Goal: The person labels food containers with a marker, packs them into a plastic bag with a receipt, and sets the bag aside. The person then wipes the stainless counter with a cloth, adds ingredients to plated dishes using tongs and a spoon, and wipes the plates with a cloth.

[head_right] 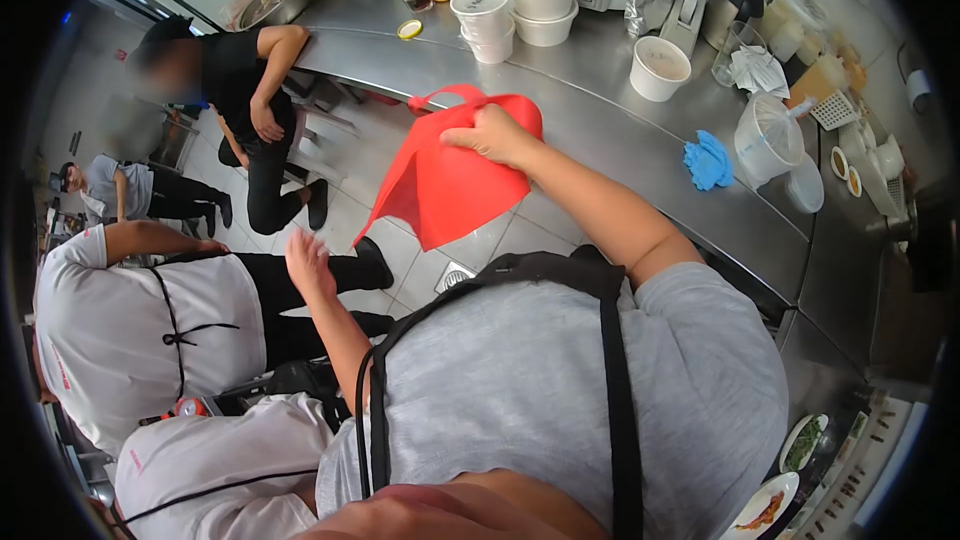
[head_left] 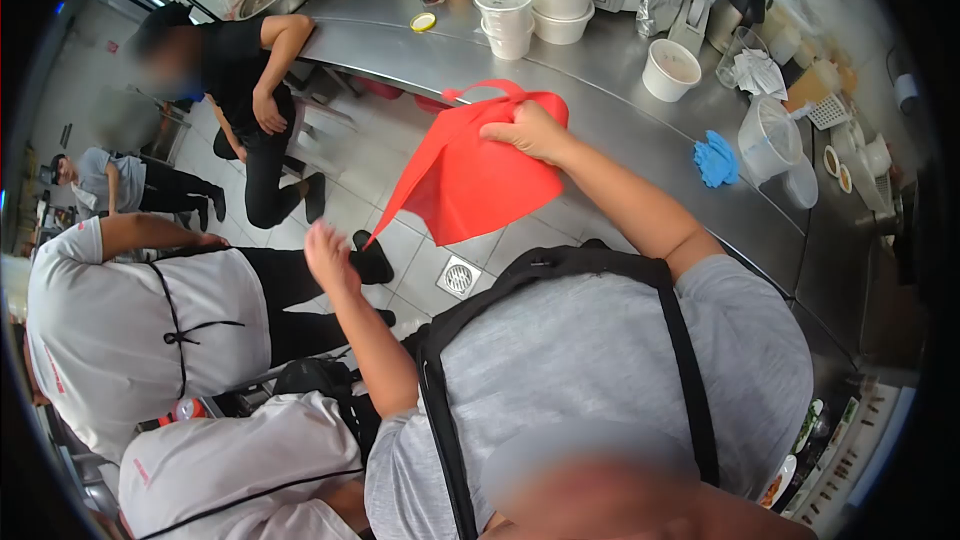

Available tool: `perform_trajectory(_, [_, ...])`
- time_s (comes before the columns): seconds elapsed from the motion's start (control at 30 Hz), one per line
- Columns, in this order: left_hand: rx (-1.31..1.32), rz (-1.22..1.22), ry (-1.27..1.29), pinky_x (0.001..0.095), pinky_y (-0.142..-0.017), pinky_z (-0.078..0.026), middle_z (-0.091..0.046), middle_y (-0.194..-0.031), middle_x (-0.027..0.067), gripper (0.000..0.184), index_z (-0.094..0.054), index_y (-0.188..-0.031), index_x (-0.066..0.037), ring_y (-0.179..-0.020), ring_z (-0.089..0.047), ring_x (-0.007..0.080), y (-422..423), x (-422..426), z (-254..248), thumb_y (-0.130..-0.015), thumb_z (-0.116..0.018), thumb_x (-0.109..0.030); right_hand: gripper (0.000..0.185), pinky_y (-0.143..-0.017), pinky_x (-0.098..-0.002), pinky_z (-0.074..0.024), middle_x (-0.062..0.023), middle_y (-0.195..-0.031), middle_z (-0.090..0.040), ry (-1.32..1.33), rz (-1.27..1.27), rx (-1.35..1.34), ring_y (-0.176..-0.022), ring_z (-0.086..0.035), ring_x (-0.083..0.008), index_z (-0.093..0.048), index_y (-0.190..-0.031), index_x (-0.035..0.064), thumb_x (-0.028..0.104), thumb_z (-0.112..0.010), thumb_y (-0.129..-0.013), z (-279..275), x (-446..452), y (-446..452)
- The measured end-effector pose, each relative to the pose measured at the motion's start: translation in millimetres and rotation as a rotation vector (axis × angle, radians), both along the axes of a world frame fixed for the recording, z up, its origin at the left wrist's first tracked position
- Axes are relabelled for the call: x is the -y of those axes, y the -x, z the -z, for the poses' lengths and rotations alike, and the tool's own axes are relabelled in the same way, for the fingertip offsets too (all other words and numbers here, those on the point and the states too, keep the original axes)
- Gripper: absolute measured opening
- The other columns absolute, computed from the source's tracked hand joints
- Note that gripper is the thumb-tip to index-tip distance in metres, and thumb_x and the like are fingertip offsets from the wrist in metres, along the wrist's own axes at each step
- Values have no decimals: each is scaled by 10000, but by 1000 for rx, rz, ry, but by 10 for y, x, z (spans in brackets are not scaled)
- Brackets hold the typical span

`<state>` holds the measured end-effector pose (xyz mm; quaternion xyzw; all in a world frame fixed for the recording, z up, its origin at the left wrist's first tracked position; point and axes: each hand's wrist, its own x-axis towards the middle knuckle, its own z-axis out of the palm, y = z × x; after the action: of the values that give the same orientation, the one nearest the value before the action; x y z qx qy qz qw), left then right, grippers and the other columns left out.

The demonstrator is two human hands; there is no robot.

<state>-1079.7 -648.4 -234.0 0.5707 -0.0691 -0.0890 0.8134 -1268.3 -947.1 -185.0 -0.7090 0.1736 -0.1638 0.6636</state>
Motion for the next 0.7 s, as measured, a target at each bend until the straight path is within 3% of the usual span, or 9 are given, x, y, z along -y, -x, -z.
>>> perform_trajectory(0.1, [6, 592, -453, 206, -533, -382, -539, -811, 23, 310, -506, -962, -71, -660, -510, 81, 767, 949, -828, -783, -523, -324, 422, -635, -311, -437, -127, -814, -597, 403, 29, 28, -713, -571, -216, -557, -939, 45, 284, -669, -609, -14, -221, 55])
perform_trajectory(0.17, [254, 780, -567, 234, -575, -405, -541, -856, 41, 316, -493, -988, -61, -719, -522, 114, 1093, 1409, -653, -794, -516, -310, 412, -663, -332, -435, -142, -800, -592, 443, 9, 63, -743, -568, -266, -563, -930, 73, 288, -670, -596, 20, -375, 169])
perform_trajectory(0.23, [277, 791, -364, 261, -633, -426, -542, -903, 59, 311, -475, -1015, -52, -780, -529, 144, 1245, 1592, -463, -805, -503, -280, 411, -681, -331, -435, -145, -824, -591, 545, -8, -15, -761, -567, -280, -562, -938, 82, 284, -668, -596, 326, -335, 242])
perform_trajectory(0.27, [289, 802, -264, 274, -662, -436, -542, -926, 68, 310, -466, -1029, -48, -810, -532, 159, 1289, 1682, -372, -810, -496, -265, 373, -673, -304, -441, -118, -826, -604, 422, 37, 194, -734, -582, -230, -569, -921, 49, 247, -667, -620, 80, -346, 382])
perform_trajectory(0.4, [-291, 785, 92, 325, -798, -432, -532, -1005, 115, 278, -450, -1044, -23, -927, -523, 212, 1208, 1724, -279, -811, -475, -173, 255, -619, -245, -445, -63, -814, -602, -272, 299, 227, -705, -541, -88, -560, -896, -26, 143, -601, -711, 49, -92, 652])
perform_trajectory(0.47, [-490, 662, 334, 358, -854, -396, -511, -1058, 143, 295, -421, -1081, 19, -959, -507, 246, 985, 1713, -196, -816, -405, -110, 176, -604, -248, -451, -60, -762, -592, -32, 451, -13, -665, -543, -96, -558, -884, -12, 74, -537, -731, 90, 156, 775])
perform_trajectory(0.5, [-558, 624, 428, 371, -870, -384, -504, -1077, 145, 305, -412, -1092, 30, -969, -502, 252, 840, 1673, -163, -817, -385, -97, 147, -592, -256, -455, -55, -735, -578, -176, 533, -18, -645, -545, -114, -545, -864, -4, 46, -506, -732, 166, 360, 814])
perform_trajectory(0.6, [-670, 655, 388, 398, -866, -381, -506, -1065, 154, 303, -415, -1080, 21, -968, -499, 268, 738, 1372, -449, -809, -394, -113, 110, -591, -302, -469, -52, -708, -543, -510, 710, 157, -647, -560, -176, -484, -827, 18, 7, -443, -725, 90, 773, 1058])
perform_trajectory(0.7, [-491, 502, 144, 356, -761, -440, -503, -980, 135, 200, -415, -984, -42, -865, -521, 219, 749, 1206, -41, -784, -409, -52, 104, -638, -330, -477, -77, -770, -550, -795, 777, 337, -730, -570, -212, -458, -839, 30, 12, -450, -737, 97, 926, 1048])
